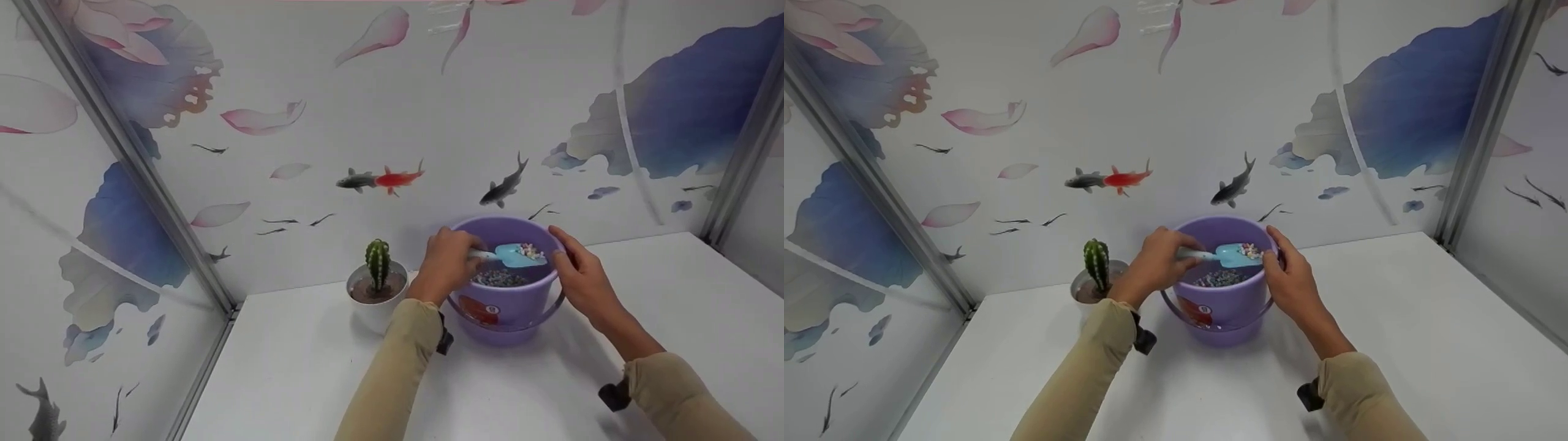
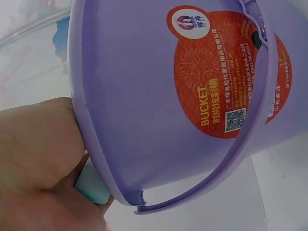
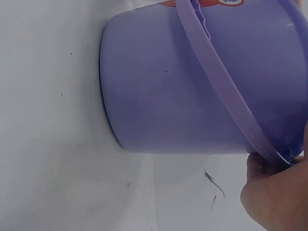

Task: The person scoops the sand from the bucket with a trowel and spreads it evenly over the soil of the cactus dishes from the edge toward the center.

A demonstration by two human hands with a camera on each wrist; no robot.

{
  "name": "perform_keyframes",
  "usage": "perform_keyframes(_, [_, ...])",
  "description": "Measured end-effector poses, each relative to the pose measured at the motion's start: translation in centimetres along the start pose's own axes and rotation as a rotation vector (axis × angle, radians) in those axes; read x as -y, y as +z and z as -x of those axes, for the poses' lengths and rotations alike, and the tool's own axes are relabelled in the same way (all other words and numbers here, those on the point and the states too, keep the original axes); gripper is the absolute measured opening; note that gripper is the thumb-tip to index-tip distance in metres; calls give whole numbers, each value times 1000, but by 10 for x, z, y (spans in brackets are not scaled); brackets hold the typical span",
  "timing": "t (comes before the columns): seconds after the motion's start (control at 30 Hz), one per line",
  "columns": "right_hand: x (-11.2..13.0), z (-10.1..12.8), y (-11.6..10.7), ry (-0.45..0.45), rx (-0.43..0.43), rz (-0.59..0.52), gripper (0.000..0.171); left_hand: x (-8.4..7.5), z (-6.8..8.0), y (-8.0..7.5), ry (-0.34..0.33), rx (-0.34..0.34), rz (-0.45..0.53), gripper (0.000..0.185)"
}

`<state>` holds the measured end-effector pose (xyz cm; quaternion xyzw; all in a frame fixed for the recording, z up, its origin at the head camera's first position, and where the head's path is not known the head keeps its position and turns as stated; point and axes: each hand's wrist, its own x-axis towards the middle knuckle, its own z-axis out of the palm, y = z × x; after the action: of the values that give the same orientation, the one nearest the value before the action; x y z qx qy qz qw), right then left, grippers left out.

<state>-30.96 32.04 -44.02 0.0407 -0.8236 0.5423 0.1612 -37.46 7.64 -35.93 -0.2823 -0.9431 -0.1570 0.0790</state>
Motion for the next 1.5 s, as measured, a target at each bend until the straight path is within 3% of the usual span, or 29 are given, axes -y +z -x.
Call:
perform_keyframes(0.33, [0, 1, -2, -6, -14, 0, 60, 0, 2, -5, 49, -82, -17, 15])
perform_keyframes(0.53, [0, 0, -4, -44, -10, -15, 60, -1, -4, -20, 107, -141, -294, 16])
perform_keyframes(0.67, [0, -1, -5, -51, -10, -19, 60, -7, -8, -26, 94, -149, -502, 19])
perform_keyframes(0.8, [0, 0, -4, -38, -13, -2, 60, -13, -9, -24, 73, -128, -599, 18])
perform_keyframes(1.07, [-1, 0, 0, -26, -6, 0, 60, -18, -15, -7, -13, -3, -551, 26])
perform_keyframes(1.37, [2, -1, -1, -44, -11, -12, 60, -29, -21, -6, -81, 118, -496, 30])
perform_keyframes(1.5, [2, 1, 1, -34, -8, -26, 61, -28, -21, -4, -76, 175, -445, 26])
